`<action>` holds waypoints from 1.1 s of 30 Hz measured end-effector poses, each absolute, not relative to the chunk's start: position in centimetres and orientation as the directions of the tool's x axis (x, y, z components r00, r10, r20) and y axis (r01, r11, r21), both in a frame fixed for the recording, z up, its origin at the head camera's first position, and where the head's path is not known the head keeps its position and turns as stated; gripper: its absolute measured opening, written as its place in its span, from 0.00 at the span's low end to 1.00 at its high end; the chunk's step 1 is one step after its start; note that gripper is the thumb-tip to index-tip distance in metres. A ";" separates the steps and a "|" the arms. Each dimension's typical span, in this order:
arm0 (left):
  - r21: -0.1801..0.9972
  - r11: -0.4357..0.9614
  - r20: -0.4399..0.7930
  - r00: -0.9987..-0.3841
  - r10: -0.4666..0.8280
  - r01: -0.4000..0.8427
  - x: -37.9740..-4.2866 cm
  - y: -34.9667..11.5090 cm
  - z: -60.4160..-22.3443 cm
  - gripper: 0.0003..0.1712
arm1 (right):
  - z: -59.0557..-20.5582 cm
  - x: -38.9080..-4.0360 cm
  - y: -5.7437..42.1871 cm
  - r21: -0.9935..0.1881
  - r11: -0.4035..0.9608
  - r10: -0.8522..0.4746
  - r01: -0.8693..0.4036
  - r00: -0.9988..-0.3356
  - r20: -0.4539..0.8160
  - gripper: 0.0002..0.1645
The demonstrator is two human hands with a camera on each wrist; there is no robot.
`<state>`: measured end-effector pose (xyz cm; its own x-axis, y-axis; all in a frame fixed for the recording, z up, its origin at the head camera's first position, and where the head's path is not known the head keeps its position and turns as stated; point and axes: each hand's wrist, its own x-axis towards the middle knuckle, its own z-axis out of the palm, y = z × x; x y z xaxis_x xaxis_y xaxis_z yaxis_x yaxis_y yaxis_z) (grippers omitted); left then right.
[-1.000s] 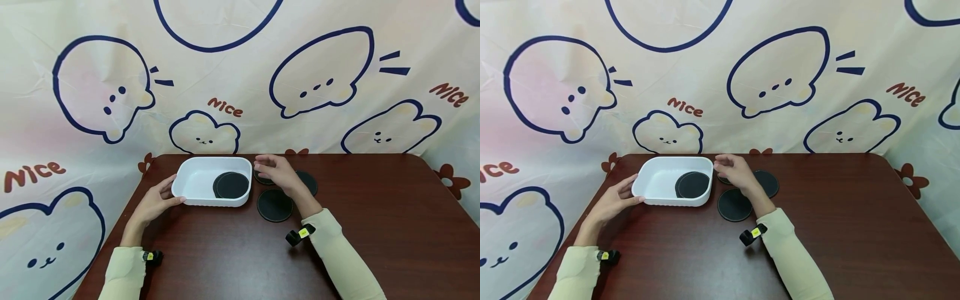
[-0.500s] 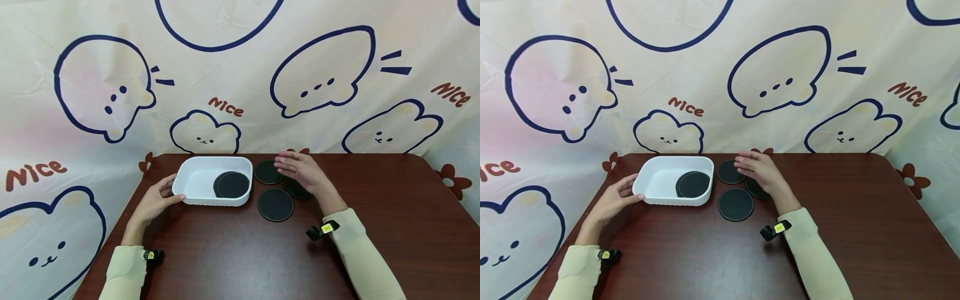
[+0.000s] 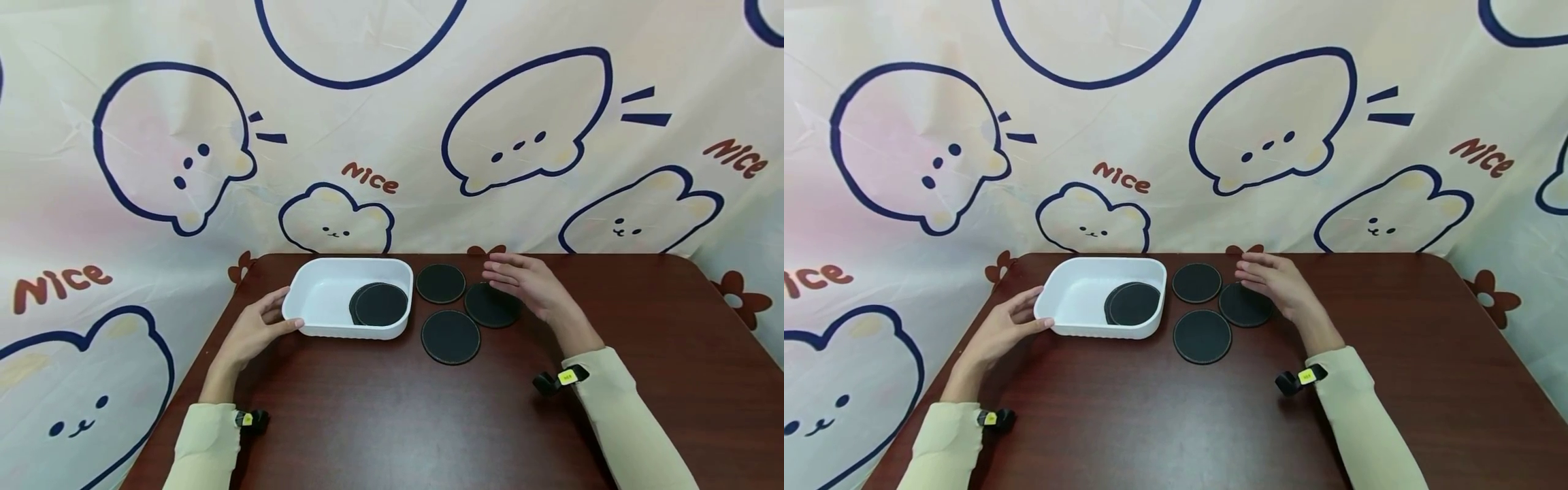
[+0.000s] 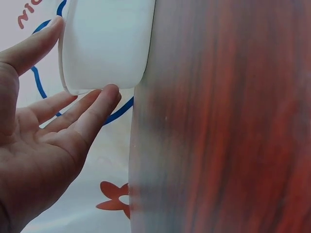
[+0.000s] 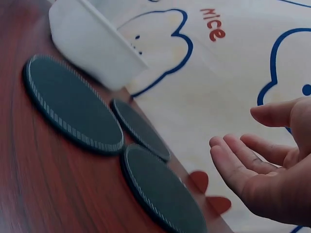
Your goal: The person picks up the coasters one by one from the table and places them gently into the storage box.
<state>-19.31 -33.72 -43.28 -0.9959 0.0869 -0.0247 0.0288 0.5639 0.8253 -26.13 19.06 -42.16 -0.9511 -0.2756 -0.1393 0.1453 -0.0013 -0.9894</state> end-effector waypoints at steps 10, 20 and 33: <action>0.813 0.582 -0.022 -0.997 0.078 0.028 -19.1 -34.0 -43.7 0.50 | -43.0 -25.4 22.5 -0.972 0.214 -0.231 0.100 -0.961 -0.150 0.39; 0.814 0.580 -0.022 -0.997 0.077 0.027 -19.0 -33.8 -43.7 0.50 | -43.7 -25.7 24.0 -0.893 0.449 -0.210 0.028 -0.968 -0.136 0.43; 0.818 0.573 -0.011 -0.996 0.087 0.041 -19.2 -34.0 -43.5 0.51 | -44.5 -26.7 24.5 -0.861 0.508 -0.253 -0.031 -0.961 -0.114 0.46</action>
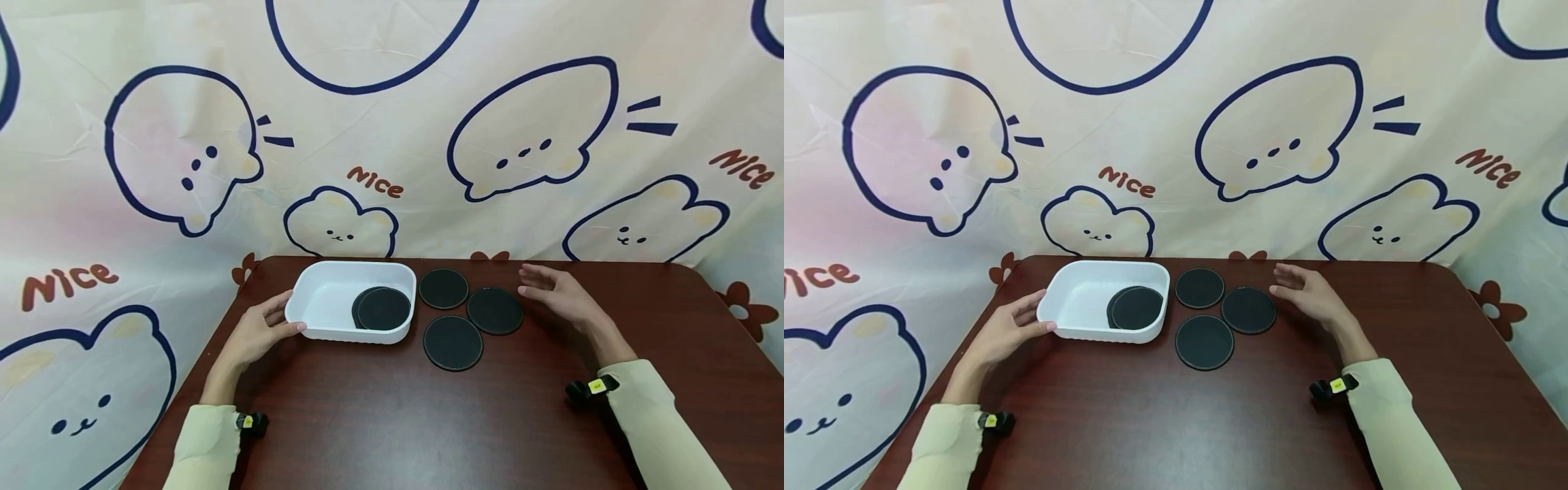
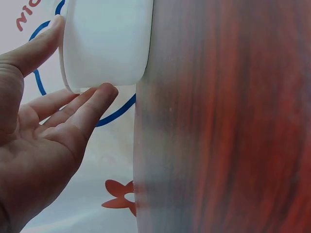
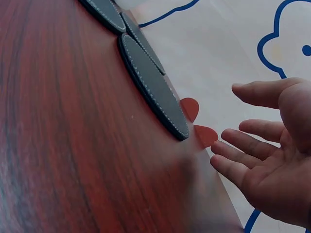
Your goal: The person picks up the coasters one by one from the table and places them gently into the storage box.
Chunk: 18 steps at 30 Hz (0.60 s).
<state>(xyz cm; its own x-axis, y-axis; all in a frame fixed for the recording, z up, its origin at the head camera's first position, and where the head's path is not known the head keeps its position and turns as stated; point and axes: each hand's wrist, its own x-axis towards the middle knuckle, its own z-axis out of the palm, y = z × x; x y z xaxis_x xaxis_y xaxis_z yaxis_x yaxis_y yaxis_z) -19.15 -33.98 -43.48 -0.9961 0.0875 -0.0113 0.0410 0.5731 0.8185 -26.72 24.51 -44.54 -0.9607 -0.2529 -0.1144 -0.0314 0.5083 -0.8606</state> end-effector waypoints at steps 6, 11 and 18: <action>0.820 0.570 -0.009 -0.996 0.091 0.045 -19.2 -34.0 -43.6 0.51 | -44.6 -27.0 24.3 -0.828 0.554 -0.311 -0.091 -0.945 -0.104 0.48; 0.822 0.567 -0.017 -0.995 0.098 0.042 -19.1 -34.0 -43.7 0.52 | -44.8 -27.1 23.8 -0.811 0.572 -0.344 -0.123 -0.933 -0.101 0.47; 0.820 0.571 -0.019 -0.996 0.091 0.037 -19.2 -34.0 -43.6 0.52 | -45.4 -27.2 22.5 -0.718 0.657 -0.403 -0.230 -0.912 -0.078 0.46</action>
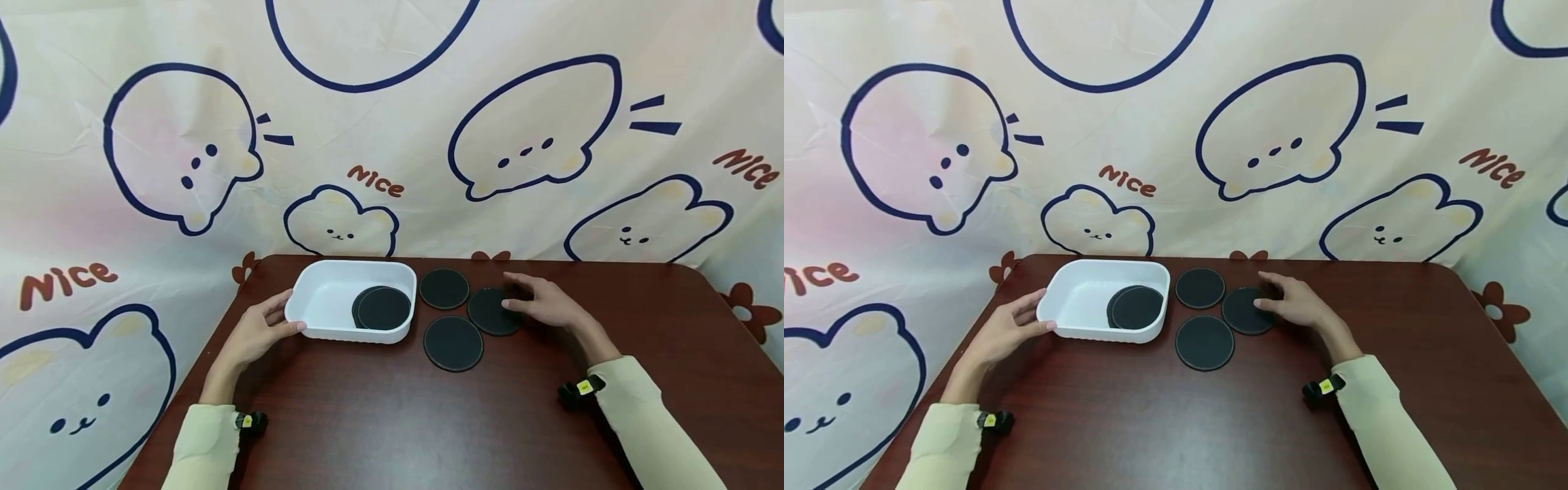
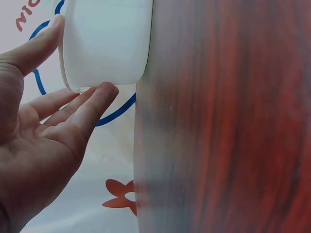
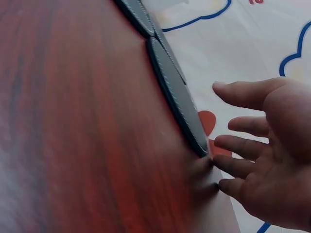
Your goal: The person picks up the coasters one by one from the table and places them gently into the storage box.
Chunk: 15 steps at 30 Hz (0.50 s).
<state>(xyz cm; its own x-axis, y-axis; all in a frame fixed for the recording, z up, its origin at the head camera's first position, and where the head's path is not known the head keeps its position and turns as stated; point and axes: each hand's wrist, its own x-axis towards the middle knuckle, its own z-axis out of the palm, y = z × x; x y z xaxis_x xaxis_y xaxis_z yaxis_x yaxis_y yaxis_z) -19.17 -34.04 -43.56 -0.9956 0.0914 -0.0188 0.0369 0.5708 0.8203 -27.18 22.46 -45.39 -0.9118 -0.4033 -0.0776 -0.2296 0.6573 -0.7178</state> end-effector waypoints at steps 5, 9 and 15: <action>0.826 0.562 -0.016 -0.995 0.102 0.044 -19.2 -33.9 -43.4 0.52 | -45.6 -26.9 21.8 -0.649 0.713 -0.421 -0.267 -0.902 -0.092 0.46; 0.830 0.556 -0.012 -0.994 0.108 0.051 -19.2 -33.7 -43.1 0.52 | -45.5 -26.7 21.4 -0.621 0.730 -0.427 -0.284 -0.900 -0.091 0.46; 0.831 0.554 -0.016 -0.994 0.106 0.046 -19.1 -33.7 -43.2 0.52 | -45.7 -26.5 20.9 -0.591 0.741 -0.422 -0.318 -0.906 -0.041 0.41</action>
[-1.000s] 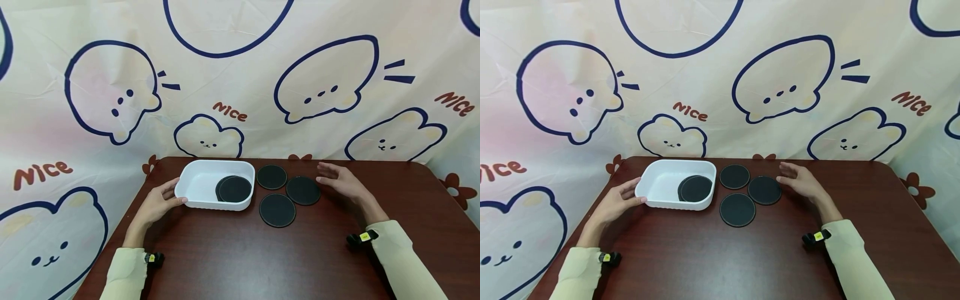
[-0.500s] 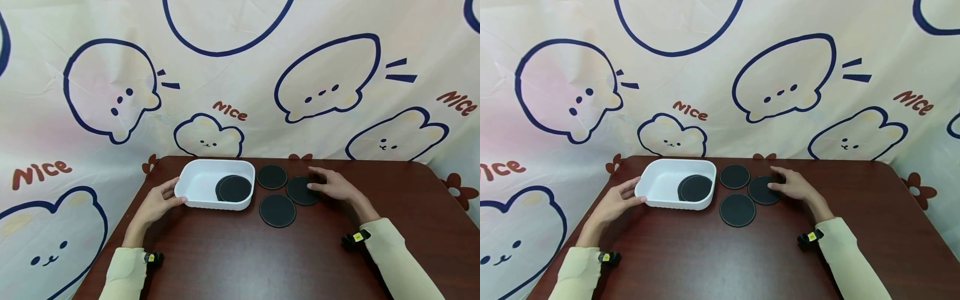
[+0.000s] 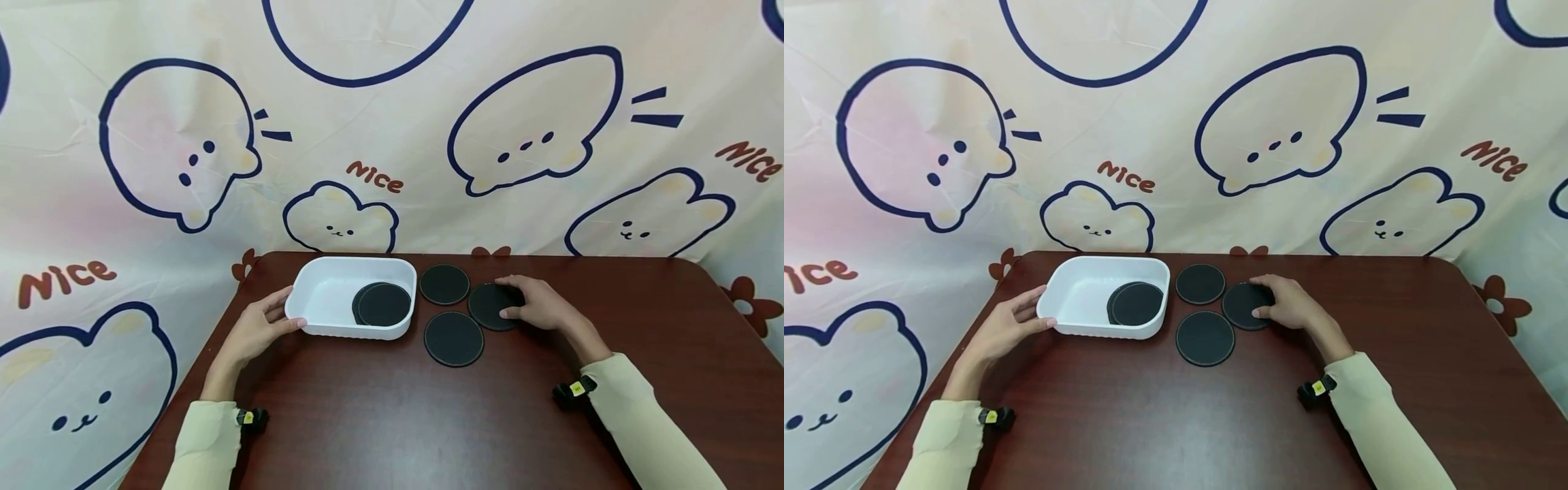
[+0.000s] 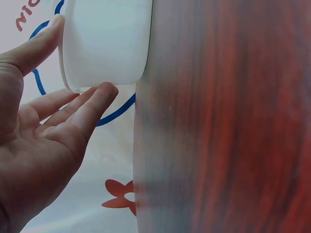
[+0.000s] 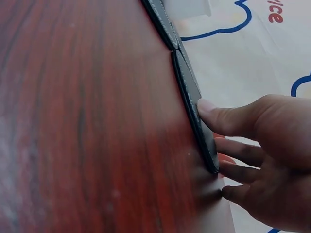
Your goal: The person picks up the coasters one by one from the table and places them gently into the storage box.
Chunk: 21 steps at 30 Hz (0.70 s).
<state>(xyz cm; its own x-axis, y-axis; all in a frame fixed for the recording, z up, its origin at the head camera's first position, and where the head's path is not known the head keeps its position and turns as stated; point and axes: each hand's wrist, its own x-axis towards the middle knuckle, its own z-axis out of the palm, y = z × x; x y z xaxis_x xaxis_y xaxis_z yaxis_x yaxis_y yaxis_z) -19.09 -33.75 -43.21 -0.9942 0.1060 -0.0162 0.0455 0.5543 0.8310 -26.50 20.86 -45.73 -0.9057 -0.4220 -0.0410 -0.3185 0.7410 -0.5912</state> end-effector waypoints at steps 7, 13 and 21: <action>0.831 0.555 -0.015 -0.995 0.103 0.045 -19.1 -33.9 -43.4 0.51 | -45.7 -26.4 20.5 -0.595 0.731 -0.406 -0.334 -0.914 0.014 0.42; 0.829 0.559 -0.025 -0.995 0.097 0.034 -19.2 -33.8 -43.4 0.52 | -45.6 -26.4 20.4 -0.584 0.753 -0.399 -0.304 -0.916 -0.036 0.47; 0.827 0.561 -0.016 -0.995 0.096 0.041 -19.3 -33.9 -43.5 0.51 | -45.2 -26.7 20.9 -0.632 0.727 -0.355 -0.268 -0.935 -0.012 0.48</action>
<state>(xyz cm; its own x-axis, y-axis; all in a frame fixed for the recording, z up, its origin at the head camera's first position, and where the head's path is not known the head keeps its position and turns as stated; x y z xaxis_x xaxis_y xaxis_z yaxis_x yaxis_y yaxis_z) -19.29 -33.90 -43.50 -0.9952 0.0964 -0.0165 0.0407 0.5610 0.8268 -26.74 20.94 -45.18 -0.9349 -0.3547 -0.0117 -0.2679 0.7269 -0.6323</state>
